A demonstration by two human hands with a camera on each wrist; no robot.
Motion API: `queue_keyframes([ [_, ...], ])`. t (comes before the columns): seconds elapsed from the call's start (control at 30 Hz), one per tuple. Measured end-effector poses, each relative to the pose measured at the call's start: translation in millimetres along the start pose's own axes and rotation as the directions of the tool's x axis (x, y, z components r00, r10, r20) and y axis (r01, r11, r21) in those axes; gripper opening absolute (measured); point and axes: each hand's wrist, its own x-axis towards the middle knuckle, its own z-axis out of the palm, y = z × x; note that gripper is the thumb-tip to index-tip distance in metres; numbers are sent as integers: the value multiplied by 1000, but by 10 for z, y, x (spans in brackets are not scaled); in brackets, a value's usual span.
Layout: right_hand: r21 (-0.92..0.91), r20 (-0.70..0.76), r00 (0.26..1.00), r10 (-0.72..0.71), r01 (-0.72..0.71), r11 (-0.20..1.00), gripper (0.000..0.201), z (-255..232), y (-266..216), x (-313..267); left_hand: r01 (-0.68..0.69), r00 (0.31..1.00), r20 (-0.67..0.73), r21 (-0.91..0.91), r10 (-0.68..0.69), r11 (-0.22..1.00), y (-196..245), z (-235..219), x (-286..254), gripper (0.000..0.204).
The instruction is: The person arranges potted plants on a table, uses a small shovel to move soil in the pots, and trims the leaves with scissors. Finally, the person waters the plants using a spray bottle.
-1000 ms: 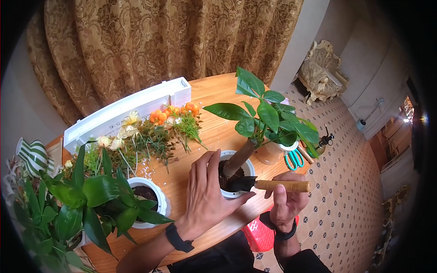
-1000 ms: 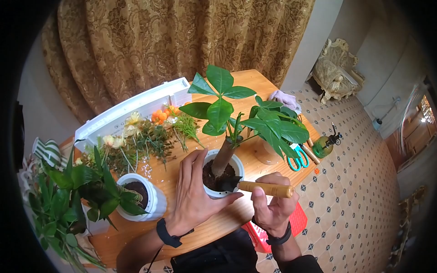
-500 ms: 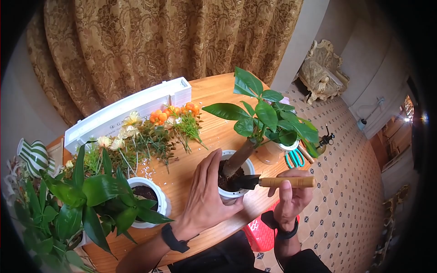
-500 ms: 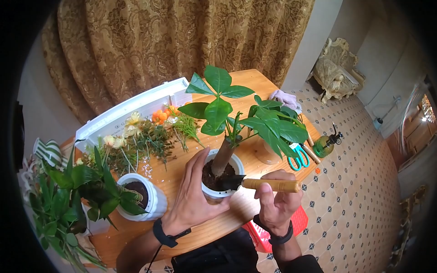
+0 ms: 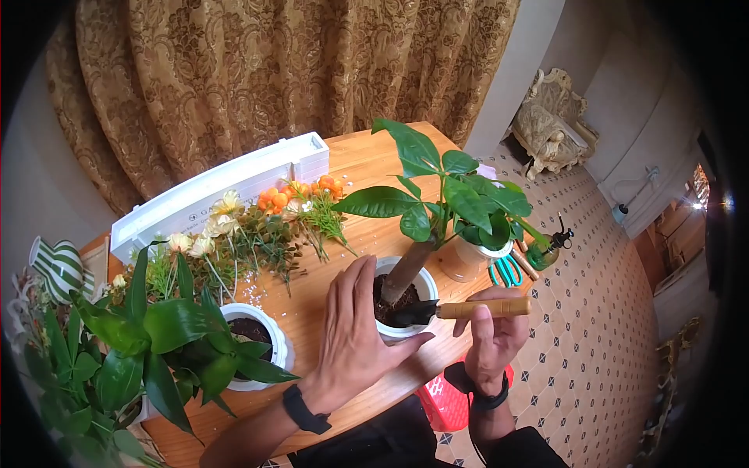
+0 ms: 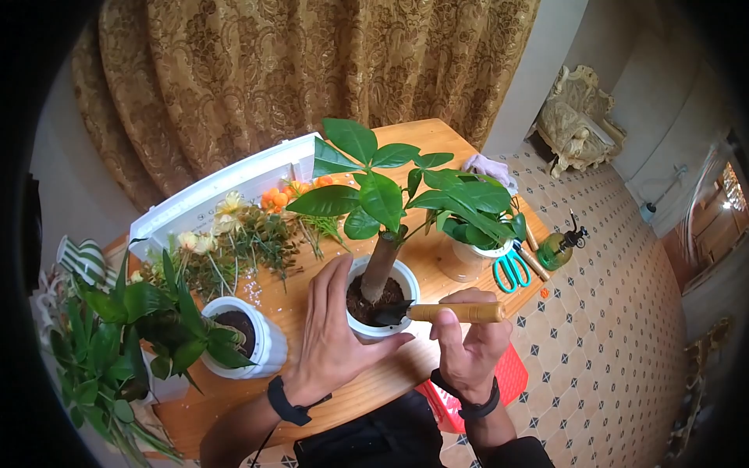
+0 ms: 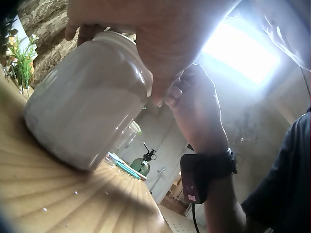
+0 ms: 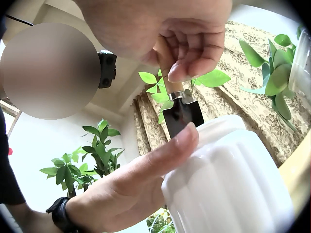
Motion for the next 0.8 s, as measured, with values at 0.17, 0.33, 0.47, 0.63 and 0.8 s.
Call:
queue_keyframes([
  [0.17,-60,49,999,-4,7,998,9,1,30,-1,-17,1000,20,-85,19,996,-49,27,-10,118],
  [0.33,2,-13,999,-35,35,999,9,-10,-3,17,-68,997,32,-143,74,987,-72,-1,-7,110],
  [0.47,36,-26,999,-32,33,999,10,6,-17,10,-68,997,22,-147,72,987,-65,10,3,110],
  [0.63,-68,40,999,-37,39,997,10,28,6,-21,-52,999,-8,-131,51,990,-56,33,1,108],
  [0.8,12,15,1000,-22,21,1000,11,-4,-44,9,-37,999,-36,-93,34,995,-30,33,-4,108],
])
